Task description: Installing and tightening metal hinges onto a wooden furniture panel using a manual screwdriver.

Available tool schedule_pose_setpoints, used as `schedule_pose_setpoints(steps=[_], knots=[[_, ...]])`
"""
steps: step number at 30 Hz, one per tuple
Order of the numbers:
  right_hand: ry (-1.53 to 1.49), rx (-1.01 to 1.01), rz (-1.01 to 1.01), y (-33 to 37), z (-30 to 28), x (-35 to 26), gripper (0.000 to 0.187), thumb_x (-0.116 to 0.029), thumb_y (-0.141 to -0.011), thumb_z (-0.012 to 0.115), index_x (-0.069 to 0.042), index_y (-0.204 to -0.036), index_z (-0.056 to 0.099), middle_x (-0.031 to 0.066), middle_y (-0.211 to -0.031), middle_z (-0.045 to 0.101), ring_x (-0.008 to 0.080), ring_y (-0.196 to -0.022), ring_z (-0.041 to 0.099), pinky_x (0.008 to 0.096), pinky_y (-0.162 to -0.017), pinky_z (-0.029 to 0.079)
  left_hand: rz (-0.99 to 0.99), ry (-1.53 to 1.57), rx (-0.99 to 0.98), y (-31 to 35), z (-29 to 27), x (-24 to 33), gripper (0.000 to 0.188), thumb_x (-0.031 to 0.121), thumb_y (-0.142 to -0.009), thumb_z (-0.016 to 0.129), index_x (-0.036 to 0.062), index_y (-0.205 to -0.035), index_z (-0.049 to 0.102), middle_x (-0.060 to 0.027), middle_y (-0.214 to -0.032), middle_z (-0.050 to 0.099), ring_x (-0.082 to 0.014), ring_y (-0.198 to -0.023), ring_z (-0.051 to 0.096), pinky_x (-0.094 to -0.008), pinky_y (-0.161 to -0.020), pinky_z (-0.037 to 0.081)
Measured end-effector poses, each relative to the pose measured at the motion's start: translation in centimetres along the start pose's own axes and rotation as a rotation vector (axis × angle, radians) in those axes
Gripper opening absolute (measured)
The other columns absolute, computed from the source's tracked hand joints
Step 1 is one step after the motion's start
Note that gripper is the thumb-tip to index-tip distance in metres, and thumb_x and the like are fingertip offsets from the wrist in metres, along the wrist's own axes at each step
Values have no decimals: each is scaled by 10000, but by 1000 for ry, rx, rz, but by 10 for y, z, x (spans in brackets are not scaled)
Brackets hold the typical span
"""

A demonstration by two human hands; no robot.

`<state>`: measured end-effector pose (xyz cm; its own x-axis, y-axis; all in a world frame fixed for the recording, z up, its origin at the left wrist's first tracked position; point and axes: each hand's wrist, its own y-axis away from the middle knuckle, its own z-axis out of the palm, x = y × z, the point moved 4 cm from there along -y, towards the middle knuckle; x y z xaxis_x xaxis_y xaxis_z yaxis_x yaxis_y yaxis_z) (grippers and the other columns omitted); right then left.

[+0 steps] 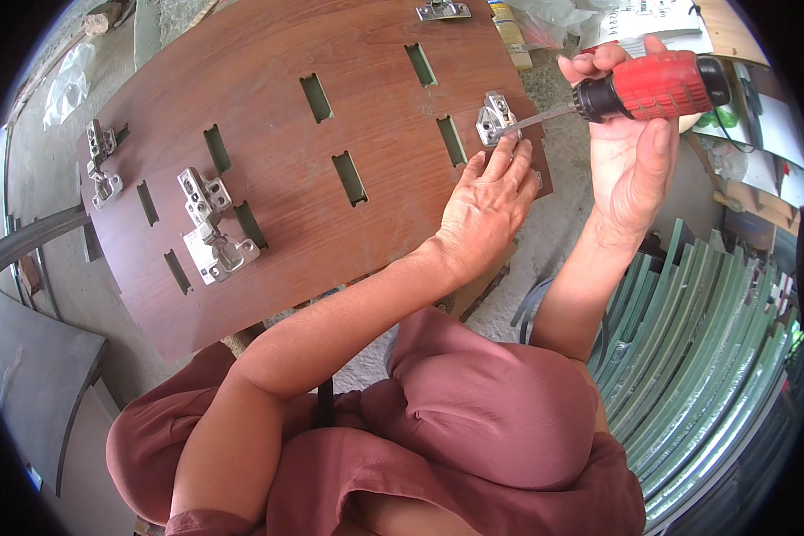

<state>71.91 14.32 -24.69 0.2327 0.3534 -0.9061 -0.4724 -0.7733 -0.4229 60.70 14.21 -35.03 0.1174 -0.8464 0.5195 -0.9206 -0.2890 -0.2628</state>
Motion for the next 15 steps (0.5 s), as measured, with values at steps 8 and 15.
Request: schedule_pose_setpoints(steps=[8, 15], knots=[[197, -80, -42, 0, -6, 0, 606, -359, -890, 596, -16, -1342, 382, 178, -1163, 507, 305, -1090, 527, 557, -1037, 346, -3, 6, -10, 0, -1, 0, 456, 88, -767, 595, 30, -1213, 523, -173, -1398, 382, -328, -1343, 320, -436, -1071, 341], [48, -94, -20, 1, -11, 0, 615, -341, -874, 605, -12, -1341, 376, 178, -1151, 514, 296, -1053, 540, 558, -1034, 342, -3, 4, -10, 0, -2, 1, 459, 83, -763, 597, 32, -1213, 522, -171, -1400, 381, -328, -1344, 320, -432, -1071, 341]])
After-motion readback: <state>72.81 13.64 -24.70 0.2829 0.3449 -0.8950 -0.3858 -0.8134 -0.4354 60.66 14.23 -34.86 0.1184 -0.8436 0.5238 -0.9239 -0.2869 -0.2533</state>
